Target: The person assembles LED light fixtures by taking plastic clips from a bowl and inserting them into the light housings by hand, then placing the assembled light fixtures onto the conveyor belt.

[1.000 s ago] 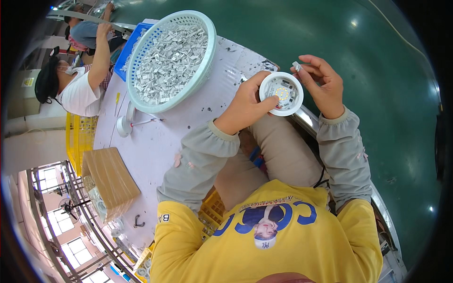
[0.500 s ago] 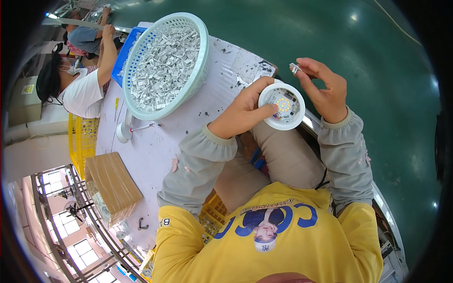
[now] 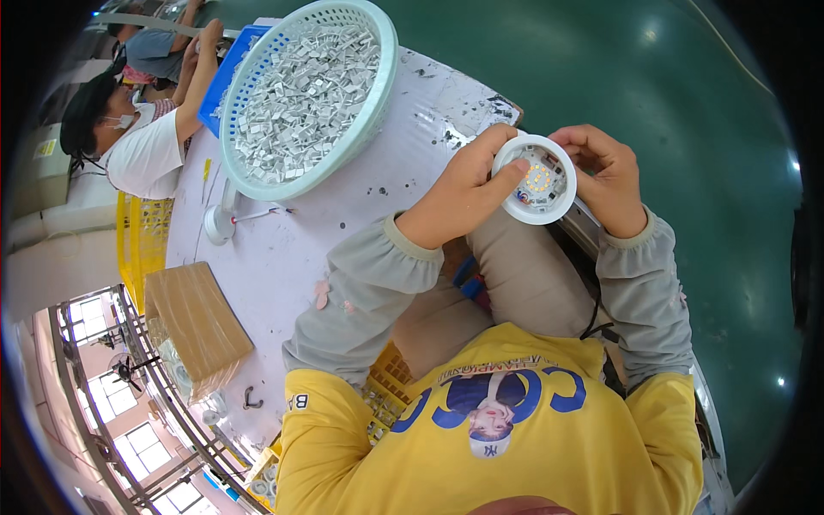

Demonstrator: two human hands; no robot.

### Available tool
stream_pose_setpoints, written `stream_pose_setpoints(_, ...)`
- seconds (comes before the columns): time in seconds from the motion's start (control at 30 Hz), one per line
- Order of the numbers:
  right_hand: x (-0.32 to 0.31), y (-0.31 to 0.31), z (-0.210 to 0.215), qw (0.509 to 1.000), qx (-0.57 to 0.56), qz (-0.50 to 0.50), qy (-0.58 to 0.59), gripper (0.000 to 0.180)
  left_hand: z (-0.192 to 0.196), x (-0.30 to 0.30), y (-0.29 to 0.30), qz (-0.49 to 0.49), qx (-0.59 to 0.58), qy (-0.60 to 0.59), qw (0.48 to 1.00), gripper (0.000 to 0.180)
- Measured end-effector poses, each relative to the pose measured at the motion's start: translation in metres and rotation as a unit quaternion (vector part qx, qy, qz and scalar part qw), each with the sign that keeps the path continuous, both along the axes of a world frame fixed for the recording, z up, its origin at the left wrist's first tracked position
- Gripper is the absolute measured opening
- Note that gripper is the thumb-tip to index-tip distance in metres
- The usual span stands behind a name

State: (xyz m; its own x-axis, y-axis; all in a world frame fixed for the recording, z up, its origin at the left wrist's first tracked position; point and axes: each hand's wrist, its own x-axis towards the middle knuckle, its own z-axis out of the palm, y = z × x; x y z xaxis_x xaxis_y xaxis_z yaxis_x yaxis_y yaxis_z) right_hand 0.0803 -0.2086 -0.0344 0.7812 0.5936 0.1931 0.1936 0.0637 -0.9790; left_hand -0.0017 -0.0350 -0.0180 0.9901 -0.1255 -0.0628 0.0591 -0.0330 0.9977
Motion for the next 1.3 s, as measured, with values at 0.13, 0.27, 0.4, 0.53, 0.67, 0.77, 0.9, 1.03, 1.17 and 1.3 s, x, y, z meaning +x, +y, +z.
stream_pose_setpoints(0.13, 0.001, -0.001, 0.004, 1.000, -0.002, -0.001, -0.012, 0.015, 0.006, 0.000, 0.002, 0.019, -0.045, -0.001, 0.999, 0.024)
stream_pose_setpoints(0.27, 0.000, -0.003, -0.001, 1.000, -0.001, 0.006, 0.009, 0.015, 0.002, 0.002, 0.002, 0.015, -0.036, 0.009, 0.999, 0.026)
stream_pose_setpoints(0.4, -0.005, -0.002, 0.002, 1.000, -0.014, 0.022, 0.001, 0.014, 0.007, 0.001, 0.001, 0.024, 0.041, -0.010, 0.999, 0.029)
stream_pose_setpoints(0.53, -0.005, -0.004, 0.002, 0.996, 0.024, 0.040, 0.074, 0.014, 0.003, -0.001, -0.002, 0.025, 0.016, -0.026, 0.999, 0.031)
stream_pose_setpoints(0.67, -0.005, -0.005, 0.003, 0.992, 0.033, 0.068, 0.098, 0.014, 0.007, 0.000, 0.001, -0.003, 0.046, -0.016, 0.999, 0.032)
stream_pose_setpoints(0.77, -0.004, -0.005, 0.006, 0.990, 0.020, 0.091, 0.109, 0.014, 0.008, -0.001, 0.004, -0.016, 0.044, -0.011, 0.999, 0.032)
stream_pose_setpoints(0.9, -0.005, -0.005, 0.004, 0.987, 0.037, 0.095, 0.122, 0.014, 0.011, -0.003, 0.001, -0.012, 0.026, -0.001, 1.000, 0.031)
stream_pose_setpoints(1.03, -0.007, -0.003, 0.004, 0.983, 0.048, 0.106, 0.141, 0.014, 0.012, -0.002, 0.003, -0.018, 0.049, 0.004, 0.999, 0.032)
stream_pose_setpoints(1.17, -0.002, -0.005, 0.009, 0.976, 0.040, 0.145, 0.156, 0.015, 0.015, -0.001, 0.004, -0.027, 0.065, 0.005, 0.998, 0.031)
stream_pose_setpoints(1.3, 0.000, -0.009, 0.010, 0.973, 0.044, 0.147, 0.172, 0.020, 0.010, -0.003, 0.003, -0.029, 0.063, -0.015, 0.997, 0.028)
